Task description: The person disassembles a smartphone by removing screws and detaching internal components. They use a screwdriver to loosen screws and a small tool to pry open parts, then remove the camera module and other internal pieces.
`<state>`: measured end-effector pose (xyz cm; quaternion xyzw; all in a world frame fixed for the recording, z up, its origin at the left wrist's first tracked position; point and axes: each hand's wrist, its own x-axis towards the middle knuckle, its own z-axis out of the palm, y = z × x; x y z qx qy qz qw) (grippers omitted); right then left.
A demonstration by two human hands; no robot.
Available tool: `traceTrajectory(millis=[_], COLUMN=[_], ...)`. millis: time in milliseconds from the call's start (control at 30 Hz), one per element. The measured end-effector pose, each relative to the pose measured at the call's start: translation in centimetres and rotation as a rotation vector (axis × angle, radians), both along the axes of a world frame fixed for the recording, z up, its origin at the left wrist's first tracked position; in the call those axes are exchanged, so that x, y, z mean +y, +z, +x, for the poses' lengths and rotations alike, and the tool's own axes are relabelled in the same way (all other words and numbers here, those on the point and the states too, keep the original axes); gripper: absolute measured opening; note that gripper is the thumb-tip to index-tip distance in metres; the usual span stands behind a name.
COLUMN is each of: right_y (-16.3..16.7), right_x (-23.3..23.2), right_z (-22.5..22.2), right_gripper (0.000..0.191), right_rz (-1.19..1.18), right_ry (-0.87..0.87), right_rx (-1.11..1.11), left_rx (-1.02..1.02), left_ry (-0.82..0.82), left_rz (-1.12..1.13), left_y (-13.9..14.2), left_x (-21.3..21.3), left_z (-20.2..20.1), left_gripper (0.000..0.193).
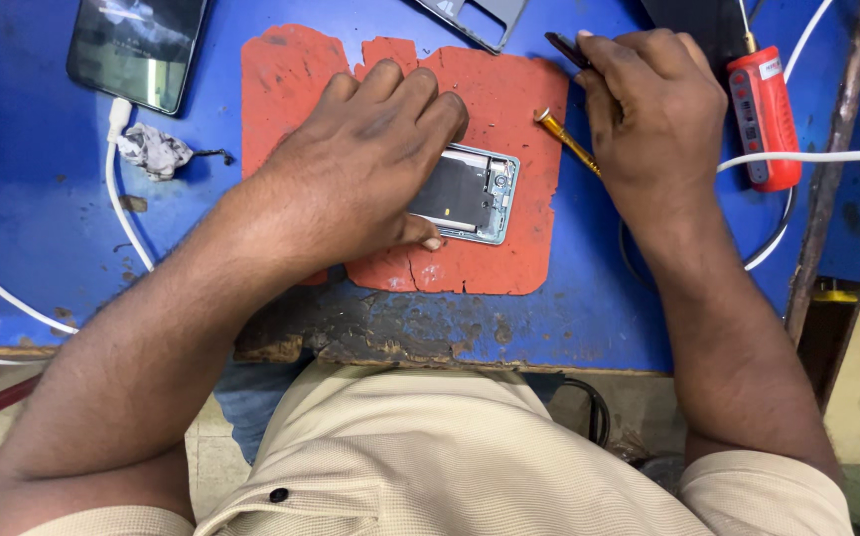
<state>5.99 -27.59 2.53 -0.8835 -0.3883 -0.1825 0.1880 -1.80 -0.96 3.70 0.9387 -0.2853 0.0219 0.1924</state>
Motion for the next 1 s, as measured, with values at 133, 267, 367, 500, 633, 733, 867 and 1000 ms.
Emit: traceTrajectory(millis=[133,267,367,500,633,733,867,1000], right_y=[1.1,2.4,2.4,2.0,2.2,2.4,1.5,0.9], right_x=[-0.1,-1.1,-1.6,-1.8,-2.6,-3.5,-3.4,-3.1], right_z=[-0.7,-2.1,-2.5,-2.3,-2.1,-1.9,-2.0,-2.3], right_gripper=[0.029,0.029,0.048,0.046,0.037,0.027,0.018,0.016], right_rz=[-0.01,-0.013,-0.113,-0.037,0.099,0.269,0.61,0.657], right_ry=[0.007,-0.045,0.005,-0.049,-0.1,-0.097,-0.129,-0.115], right_rx=[0.018,0.314,0.413,0.464,0.295,0.278,0.498,0.537], left_rx=[0.028,0.021,-0.012,-0.036,0.05,0.013,0.028,0.004], left_ry=[-0.001,0.023,0.033,0.029,0.069,0.062,0.072,0.076], left_rz=[-0.008,0.023,0.085,0.089,0.08,0.088,0.034,-0.041], left_y=[0.4,0.5,0.4,0.4,0.6,0.5,0.0,-0.5], left_x=[0.4,0.8,0.9,0.3,-0.4,-1.0,-1.6,-1.7], left_z=[-0.2,-0.2,-0.2,0.1,0.0,-0.2,-0.4,-0.6], left_gripper=[0.091,0.09,0.087,0.087,0.08,0.078,0.074,0.076])
